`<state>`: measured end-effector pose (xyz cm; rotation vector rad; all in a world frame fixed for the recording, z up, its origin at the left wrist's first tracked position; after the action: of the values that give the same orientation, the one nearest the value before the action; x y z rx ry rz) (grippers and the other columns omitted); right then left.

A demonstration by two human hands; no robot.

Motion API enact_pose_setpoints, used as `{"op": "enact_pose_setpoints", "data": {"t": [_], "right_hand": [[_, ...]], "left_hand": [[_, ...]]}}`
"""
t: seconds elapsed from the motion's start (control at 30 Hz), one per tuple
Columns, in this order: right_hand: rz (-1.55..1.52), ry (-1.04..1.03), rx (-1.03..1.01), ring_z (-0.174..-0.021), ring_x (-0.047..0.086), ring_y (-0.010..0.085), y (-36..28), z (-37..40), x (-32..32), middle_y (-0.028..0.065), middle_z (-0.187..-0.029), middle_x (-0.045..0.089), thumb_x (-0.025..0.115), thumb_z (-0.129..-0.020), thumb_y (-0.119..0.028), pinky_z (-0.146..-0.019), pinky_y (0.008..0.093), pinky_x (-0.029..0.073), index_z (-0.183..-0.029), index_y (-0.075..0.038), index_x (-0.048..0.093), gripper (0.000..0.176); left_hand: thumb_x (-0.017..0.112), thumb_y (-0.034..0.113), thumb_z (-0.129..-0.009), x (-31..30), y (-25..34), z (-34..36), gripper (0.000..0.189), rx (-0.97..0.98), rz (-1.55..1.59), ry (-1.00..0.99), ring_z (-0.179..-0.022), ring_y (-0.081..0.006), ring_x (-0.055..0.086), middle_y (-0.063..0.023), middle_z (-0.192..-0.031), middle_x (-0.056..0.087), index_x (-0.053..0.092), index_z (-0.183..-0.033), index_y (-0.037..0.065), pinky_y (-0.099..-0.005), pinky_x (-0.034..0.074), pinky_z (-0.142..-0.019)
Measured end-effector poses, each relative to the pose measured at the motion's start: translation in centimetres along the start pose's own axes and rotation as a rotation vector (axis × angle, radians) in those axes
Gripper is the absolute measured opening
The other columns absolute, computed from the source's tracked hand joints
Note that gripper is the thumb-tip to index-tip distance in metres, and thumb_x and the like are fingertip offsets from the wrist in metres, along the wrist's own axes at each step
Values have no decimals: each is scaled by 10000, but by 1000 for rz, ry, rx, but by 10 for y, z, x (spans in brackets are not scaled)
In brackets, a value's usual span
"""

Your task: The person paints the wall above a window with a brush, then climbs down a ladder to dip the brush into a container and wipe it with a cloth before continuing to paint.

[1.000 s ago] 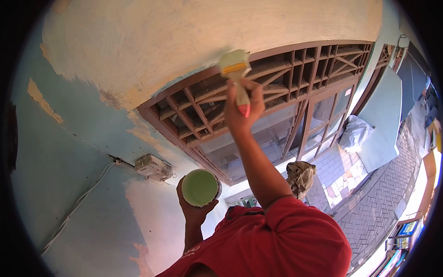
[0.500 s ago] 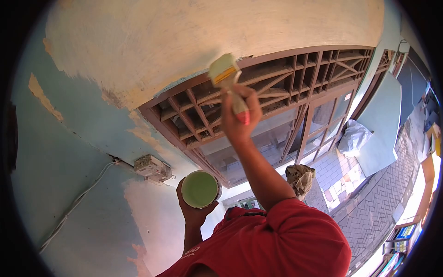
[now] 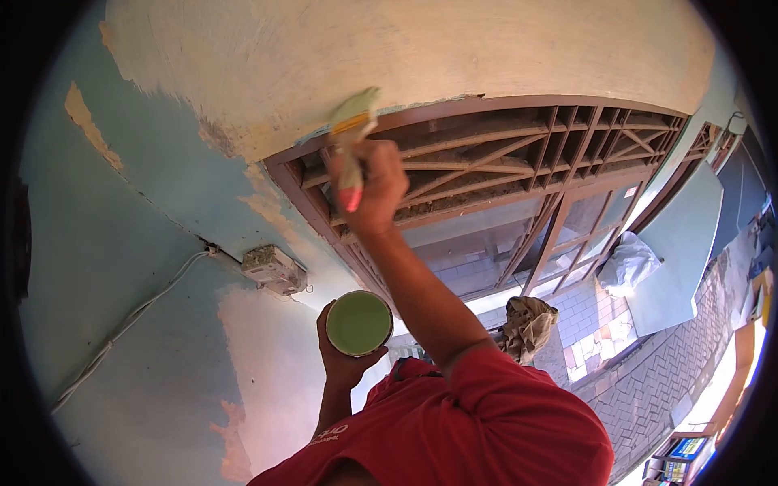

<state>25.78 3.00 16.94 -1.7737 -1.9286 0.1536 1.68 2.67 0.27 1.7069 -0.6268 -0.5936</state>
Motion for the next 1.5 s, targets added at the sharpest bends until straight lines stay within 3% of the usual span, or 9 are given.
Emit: {"op": "enact_pose_setpoints", "data": {"t": [0.33,0.4,0.6,0.7,0.77,1.03,1.23,1.3,1.5], "right_hand": [[-349,-370,107,-810,737,289,-41,4,37,145,-922,716,842,-818,15,-682,348,579,-1003,-25,695,240],[-235,-370,-150,-842,746,293,-21,-18,22,146,-957,737,838,-818,28,-711,336,588,-1024,-25,714,246],[75,-147,-27,-869,709,147,47,-87,-81,90,-1003,763,784,-922,-13,-780,294,575,-1038,-28,730,129],[203,-24,-25,-865,699,146,51,-96,-102,86,-987,749,790,-932,-36,-776,288,566,-1012,-22,720,108],[377,129,-273,-844,688,151,48,-89,-107,79,-964,735,791,-925,-32,-752,296,559,-992,-32,711,104],[-108,-189,-189,-794,727,239,-17,-6,30,141,-951,737,790,-837,43,-665,346,573,-998,-52,703,206],[-387,-355,-102,-747,715,280,-38,-12,49,145,-906,700,768,-826,74,-636,362,581,-973,-55,696,209],[-246,-264,-289,-762,715,276,-20,-31,26,137,-905,706,777,-818,84,-670,356,579,-979,-39,696,218],[105,-127,-180,-850,720,236,49,-74,-74,138,-950,736,785,-859,59,-753,344,584,-1052,-26,693,230]], "left_hand": [[1023,144,-602,9,0,1,1144,7,-74,-30,-1279,-290,630,-165,-1382,604,362,-1532,45,-426,556,-1058],[1023,144,-601,9,-1,2,1143,6,-55,-20,-1277,-289,630,-164,-1375,607,366,-1530,45,-425,555,-1059],[999,108,-606,4,4,-4,1093,81,38,-45,-1279,-268,622,-139,-1391,591,389,-1511,66,-415,545,-1065],[981,83,-616,6,12,-4,1074,89,27,-30,-1288,-266,615,-130,-1402,584,391,-1513,85,-412,542,-1070],[981,79,-616,6,10,-4,1073,101,21,-6,-1291,-265,612,-129,-1403,582,391,-1513,85,-412,541,-1072],[989,86,-604,23,3,-3,1094,61,39,-42,-1300,-261,600,-131,-1404,569,382,-1513,72,-410,540,-1074],[990,84,-602,28,12,-4,1090,60,-33,-38,-1303,-264,601,-132,-1401,569,390,-1512,72,-411,542,-1074],[989,80,-603,24,14,-3,1085,65,-58,-34,-1302,-265,603,-132,-1400,571,393,-1510,72,-411,543,-1073],[1007,106,-603,11,11,-2,1088,77,-1,-12,-1287,-275,616,-133,-1391,576,397,-1503,69,-421,550,-1062]]}}
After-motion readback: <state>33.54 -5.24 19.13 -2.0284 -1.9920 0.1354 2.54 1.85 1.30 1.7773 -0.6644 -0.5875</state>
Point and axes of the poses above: each hand's wrist, its own z-axis away from the middle knuckle, its own x-axis out of the palm, y = z × x, the point moved 5 cm from there along -z, towards the middle knuckle
